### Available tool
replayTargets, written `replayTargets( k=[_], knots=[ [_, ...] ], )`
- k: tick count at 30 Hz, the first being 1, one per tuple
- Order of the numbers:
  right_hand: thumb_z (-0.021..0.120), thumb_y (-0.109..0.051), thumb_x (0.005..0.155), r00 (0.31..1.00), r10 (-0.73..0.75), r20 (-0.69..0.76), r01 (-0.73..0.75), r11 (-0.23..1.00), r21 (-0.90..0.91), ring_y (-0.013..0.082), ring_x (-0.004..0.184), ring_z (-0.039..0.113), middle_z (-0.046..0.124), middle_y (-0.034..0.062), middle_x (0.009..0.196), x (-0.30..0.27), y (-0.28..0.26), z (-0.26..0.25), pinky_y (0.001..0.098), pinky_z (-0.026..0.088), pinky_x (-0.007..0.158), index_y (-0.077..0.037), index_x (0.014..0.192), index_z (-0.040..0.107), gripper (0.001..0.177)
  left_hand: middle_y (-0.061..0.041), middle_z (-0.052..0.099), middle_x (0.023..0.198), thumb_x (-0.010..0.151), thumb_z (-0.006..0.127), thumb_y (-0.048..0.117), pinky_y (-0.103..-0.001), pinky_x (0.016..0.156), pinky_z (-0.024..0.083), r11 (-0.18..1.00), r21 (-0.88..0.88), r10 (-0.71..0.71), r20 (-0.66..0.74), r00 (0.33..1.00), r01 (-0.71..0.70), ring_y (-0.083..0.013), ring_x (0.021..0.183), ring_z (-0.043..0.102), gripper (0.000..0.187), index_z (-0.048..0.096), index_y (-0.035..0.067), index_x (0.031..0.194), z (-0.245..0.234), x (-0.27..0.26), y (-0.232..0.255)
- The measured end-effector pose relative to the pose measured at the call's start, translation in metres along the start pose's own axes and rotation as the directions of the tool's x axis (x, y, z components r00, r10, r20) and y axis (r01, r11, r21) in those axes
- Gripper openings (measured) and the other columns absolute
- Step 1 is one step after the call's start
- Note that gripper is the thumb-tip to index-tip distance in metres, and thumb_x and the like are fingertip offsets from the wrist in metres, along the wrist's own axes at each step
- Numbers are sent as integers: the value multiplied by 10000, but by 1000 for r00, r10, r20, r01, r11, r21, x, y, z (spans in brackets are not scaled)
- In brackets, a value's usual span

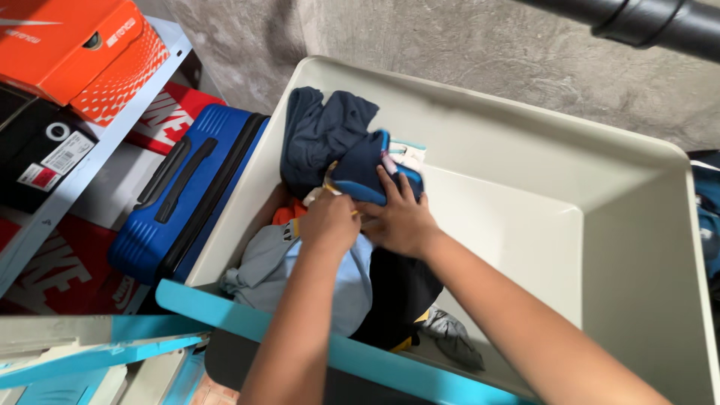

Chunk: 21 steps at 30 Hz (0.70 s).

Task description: The person wipes the interior of a blue plastic storage cabinet with a blue cloth. They then move to a drawer filled with clothes and begin sorting through the items, picking up and moving various garments.

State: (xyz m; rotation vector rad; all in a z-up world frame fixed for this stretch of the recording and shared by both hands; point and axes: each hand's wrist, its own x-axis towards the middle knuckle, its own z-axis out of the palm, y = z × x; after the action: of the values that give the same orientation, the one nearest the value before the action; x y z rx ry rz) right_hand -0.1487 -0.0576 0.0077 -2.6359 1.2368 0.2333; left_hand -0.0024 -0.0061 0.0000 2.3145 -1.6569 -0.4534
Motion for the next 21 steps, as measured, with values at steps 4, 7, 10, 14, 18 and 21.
replayTargets(
  k=[4, 7, 10, 14, 18, 21],
  knots=[
    [813, -512, 700, 997, 52, -51, -58, 990, -128, 547, 1484, 104, -8, 154, 1679, 8, -14, 13, 805, 290, 1004, -523, 1510, 394, 912, -98, 587, 1341, 726, 865, 412, -525, 982, 512, 996, 81, -49, 216, 975, 32, -346, 1216, 606, 546, 718, 172, 1195, -34, -25, -16],
    [812, -496, 691, 972, 15, -236, -37, 995, -89, 506, 1408, 279, 201, 184, 1637, 15, -10, 25, 715, 374, 991, -481, 1421, 534, 781, -115, 477, 1460, 675, 901, 453, -589, 1041, 468, 982, 188, -54, 315, 948, -6, -362, 1356, 485, 728, 642, 196, 1305, -38, -52, -9],
    [796, -435, 723, 927, -17, -374, 45, 997, 65, 394, 1248, 550, 487, 195, 1433, 21, 2, 36, 537, 519, 955, -376, 1219, 697, 510, -148, 288, 1583, 680, 929, 428, -771, 1057, 316, 954, 299, -123, 436, 891, -14, -470, 1470, 244, 953, 450, 253, 1485, -31, -64, 7],
    [790, -375, 745, 933, 71, -352, -4, 982, 189, 347, 950, 686, 652, 153, 1175, 28, 29, 33, 463, 564, 816, -287, 1102, 740, 371, -188, 25, 1679, 688, 951, 417, -874, 1045, 162, 936, 350, -171, 540, 824, -34, -563, 1509, -26, 1181, 218, 323, 1609, -26, -65, 11],
    [825, -319, 699, 882, 110, -459, 71, 930, 361, 344, 793, 693, 692, 172, 966, 14, 63, 21, 442, 554, 736, -224, 1044, 764, 363, -182, 135, 1677, 795, 815, 534, -870, 1081, 143, 981, 185, -137, 450, 882, 58, -537, 1543, -16, 937, 326, 309, 1562, -21, -63, -2],
    [769, -254, 813, 920, 226, -320, 9, 805, 594, 238, 700, 692, 727, 151, 798, -10, 99, 9, 363, 554, 704, -162, 1053, 761, 258, -204, 228, 1655, 903, 711, 598, -856, 1095, 139, 993, -10, -108, 257, 960, 114, -493, 1560, 46, 759, 415, 253, 1511, -13, -55, 0]
  ],
)
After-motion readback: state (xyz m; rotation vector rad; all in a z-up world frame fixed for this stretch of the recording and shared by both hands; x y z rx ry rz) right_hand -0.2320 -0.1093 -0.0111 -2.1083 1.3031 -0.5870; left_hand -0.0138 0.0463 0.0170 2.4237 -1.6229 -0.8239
